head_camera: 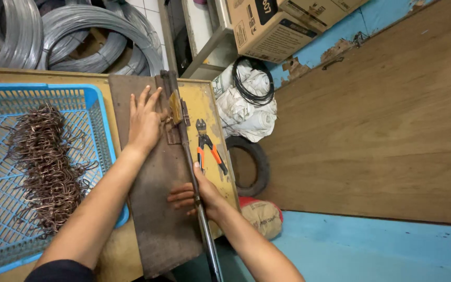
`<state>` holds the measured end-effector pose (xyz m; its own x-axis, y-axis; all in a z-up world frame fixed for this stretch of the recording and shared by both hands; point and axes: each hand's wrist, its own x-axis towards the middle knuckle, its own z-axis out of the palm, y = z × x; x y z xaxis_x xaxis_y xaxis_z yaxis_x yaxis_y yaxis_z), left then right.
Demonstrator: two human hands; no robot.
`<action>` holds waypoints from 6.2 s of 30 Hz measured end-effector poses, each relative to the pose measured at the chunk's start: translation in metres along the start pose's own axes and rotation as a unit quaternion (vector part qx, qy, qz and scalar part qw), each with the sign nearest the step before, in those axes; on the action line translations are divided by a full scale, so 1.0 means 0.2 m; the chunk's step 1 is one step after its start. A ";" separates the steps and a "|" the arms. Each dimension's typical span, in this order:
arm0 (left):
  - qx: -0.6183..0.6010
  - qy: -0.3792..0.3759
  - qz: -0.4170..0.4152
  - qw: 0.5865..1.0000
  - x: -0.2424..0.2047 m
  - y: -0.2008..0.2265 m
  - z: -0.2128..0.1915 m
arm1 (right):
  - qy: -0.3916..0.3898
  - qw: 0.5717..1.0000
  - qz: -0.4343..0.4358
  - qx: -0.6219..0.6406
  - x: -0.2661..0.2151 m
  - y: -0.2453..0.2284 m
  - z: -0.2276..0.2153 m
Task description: Sort small metal wire pieces between baskets and cut wire using bolt cutters at a workbench
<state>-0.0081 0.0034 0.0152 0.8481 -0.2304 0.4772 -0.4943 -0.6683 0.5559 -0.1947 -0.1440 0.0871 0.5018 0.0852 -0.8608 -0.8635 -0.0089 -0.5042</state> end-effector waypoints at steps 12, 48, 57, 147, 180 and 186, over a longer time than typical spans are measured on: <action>-0.003 -0.042 -0.006 0.999 0.00 -0.07 0.08 | 0.197 0.980 0.026 0.006 0.02 -0.03 0.08; 0.055 -0.032 -0.039 0.997 0.03 0.05 0.06 | 0.302 0.922 -0.054 -0.235 0.29 0.13 -0.05; -0.005 -0.035 -0.099 0.994 0.03 0.12 -0.03 | 0.295 0.926 -0.046 -0.233 0.26 0.10 -0.03; -0.012 -0.149 -0.102 0.984 -0.23 0.09 -0.01 | 0.351 0.764 -0.386 -0.379 -0.30 -0.24 -0.13; -0.085 0.051 -0.159 0.982 -0.80 -0.23 -0.99 | 0.351 0.659 -0.518 -0.419 0.18 0.02 0.36; -0.035 0.002 -0.192 0.981 -0.91 -0.43 -0.98 | 0.147 0.689 -0.634 -0.320 0.30 -0.06 0.86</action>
<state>-0.1573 0.2410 0.0130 0.9735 0.0331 0.2261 -0.1497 -0.6552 0.7405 -0.1624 0.0335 0.0531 0.9017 0.2250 0.3692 0.4299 -0.5586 -0.7093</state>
